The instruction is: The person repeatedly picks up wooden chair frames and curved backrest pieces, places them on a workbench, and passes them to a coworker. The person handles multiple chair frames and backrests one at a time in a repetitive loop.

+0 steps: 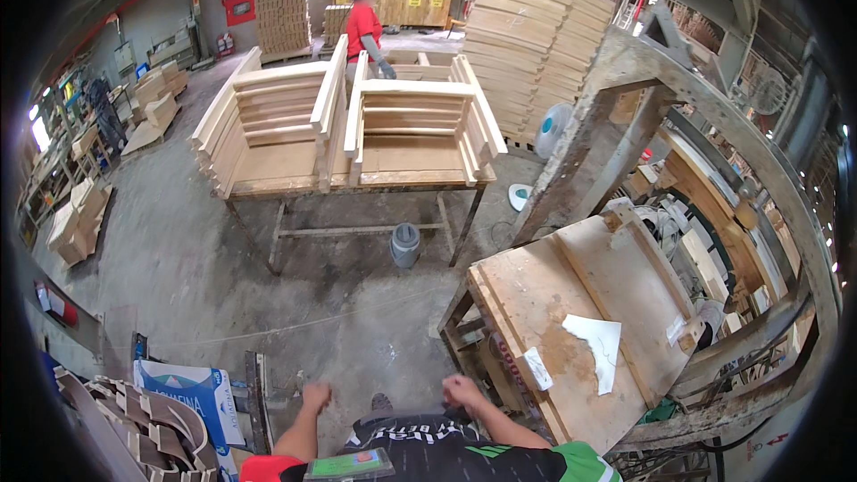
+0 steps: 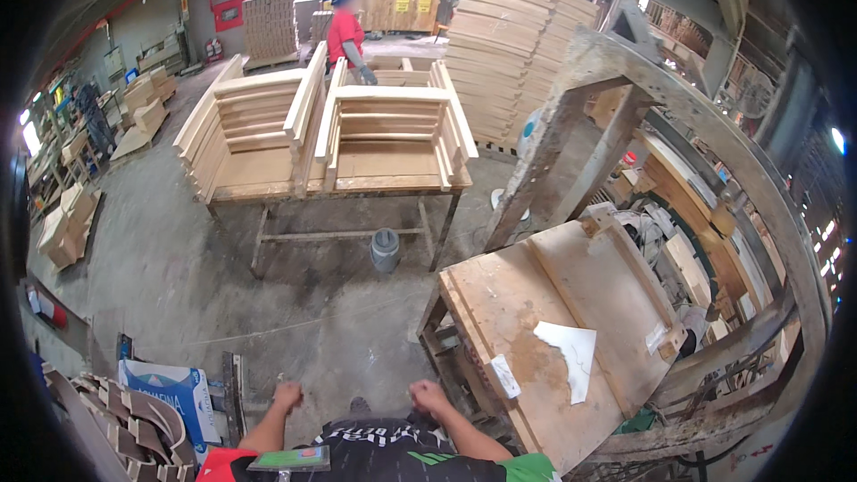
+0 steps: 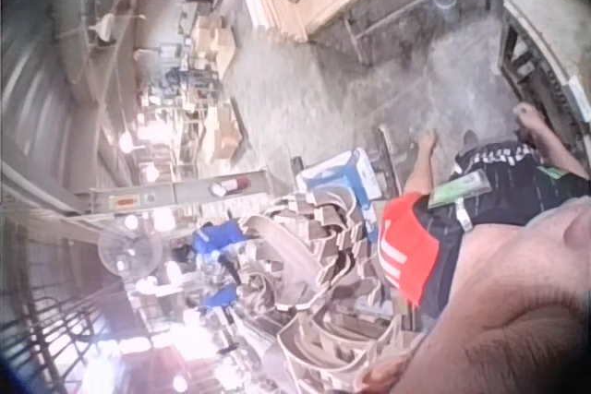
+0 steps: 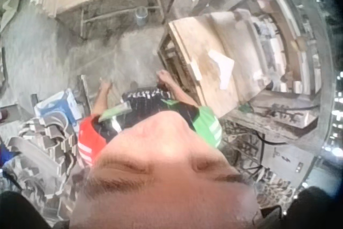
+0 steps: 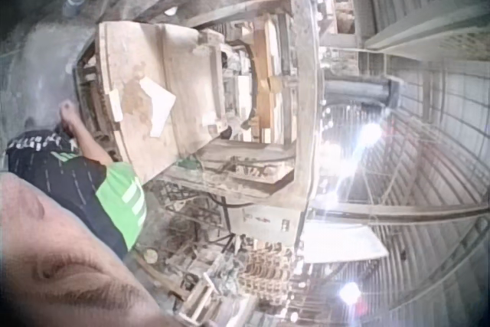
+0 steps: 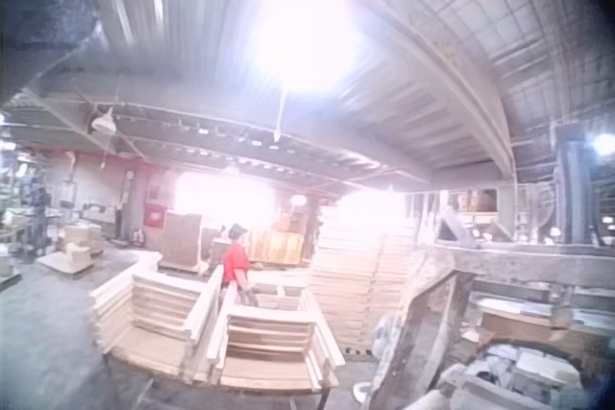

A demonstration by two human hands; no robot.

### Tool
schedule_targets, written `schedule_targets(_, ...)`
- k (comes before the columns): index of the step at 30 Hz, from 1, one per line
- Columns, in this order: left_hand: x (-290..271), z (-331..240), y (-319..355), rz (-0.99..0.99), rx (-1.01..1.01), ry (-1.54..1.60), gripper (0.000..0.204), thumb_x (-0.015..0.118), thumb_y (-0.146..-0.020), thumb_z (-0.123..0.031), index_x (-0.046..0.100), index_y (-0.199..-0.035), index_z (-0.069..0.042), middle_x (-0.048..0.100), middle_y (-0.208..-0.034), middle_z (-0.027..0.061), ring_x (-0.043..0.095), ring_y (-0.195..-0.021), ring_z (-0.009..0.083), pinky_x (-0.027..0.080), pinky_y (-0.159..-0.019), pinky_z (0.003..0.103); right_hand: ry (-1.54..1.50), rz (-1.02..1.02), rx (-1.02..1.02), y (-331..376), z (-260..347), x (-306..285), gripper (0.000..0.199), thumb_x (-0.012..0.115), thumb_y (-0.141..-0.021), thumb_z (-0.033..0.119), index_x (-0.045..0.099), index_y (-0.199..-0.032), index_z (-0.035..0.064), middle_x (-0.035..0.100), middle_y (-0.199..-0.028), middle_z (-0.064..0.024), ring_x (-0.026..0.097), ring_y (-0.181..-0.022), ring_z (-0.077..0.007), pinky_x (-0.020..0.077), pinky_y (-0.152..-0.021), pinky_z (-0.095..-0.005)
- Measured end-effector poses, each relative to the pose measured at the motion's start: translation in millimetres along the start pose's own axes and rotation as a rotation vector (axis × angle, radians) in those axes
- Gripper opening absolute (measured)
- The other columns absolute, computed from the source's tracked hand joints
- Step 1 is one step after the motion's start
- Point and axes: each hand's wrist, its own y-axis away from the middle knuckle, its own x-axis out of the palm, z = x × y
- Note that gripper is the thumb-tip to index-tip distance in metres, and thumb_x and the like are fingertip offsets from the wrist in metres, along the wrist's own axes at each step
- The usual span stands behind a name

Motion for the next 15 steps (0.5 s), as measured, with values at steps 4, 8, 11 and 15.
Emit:
schedule_targets(4,-44,-75,-56,-0.085,0.012,0.216,0.032,0.06,-0.093,-0.028,0.073,-0.085,0.0,0.069,-0.069,0.0106,0.065,-0.056,0.0207,0.053,-0.053,0.037,-0.056,-0.051,-0.118,-47,90,14,0.02,0.066,-0.101,0.028,0.067,-0.108,0.0095,0.071,-0.087,-0.0035,0.068,-0.069,-0.0141,0.054,-0.059,-0.0295)
schedule_targets(8,-65,-167,-113,-0.067,0.155,0.364,0.035,0.062,-0.1,-0.035,0.072,-0.095,-0.002,0.067,-0.071,0.0058,0.062,-0.059,0.0144,0.049,-0.052,0.032,-0.137,-0.126,-0.221,-86,170,-16,0.02,0.066,-0.102,0.029,0.067,-0.107,0.0103,0.071,-0.089,-0.0029,0.067,-0.07,-0.0129,0.0541,-0.06,-0.029)
schedule_targets(11,-89,-225,-164,-0.04,0.307,0.502,0.038,0.062,-0.103,-0.04,0.072,-0.099,-0.003,0.066,-0.072,0.0031,0.061,-0.061,0.0115,0.048,-0.053,0.03,-0.129,-0.166,-0.35,-116,245,-41,0.019,0.066,-0.101,0.028,0.067,-0.105,0.0101,0.07,-0.084,-0.0017,0.066,-0.069,-0.012,0.0519,-0.058,-0.0281)
schedule_targets(15,-102,-341,-224,-0.089,0.551,0.464,0.038,0.061,-0.103,-0.041,0.07,-0.105,-0.004,0.068,-0.08,0.0024,0.061,-0.063,0.0103,0.047,-0.053,0.029,-0.17,-0.357,-0.674,-154,345,-109,0.015,0.066,-0.101,0.024,0.066,-0.106,0.0093,0.066,-0.081,0.0007,0.061,-0.066,-0.0095,0.0488,-0.054,-0.0266)
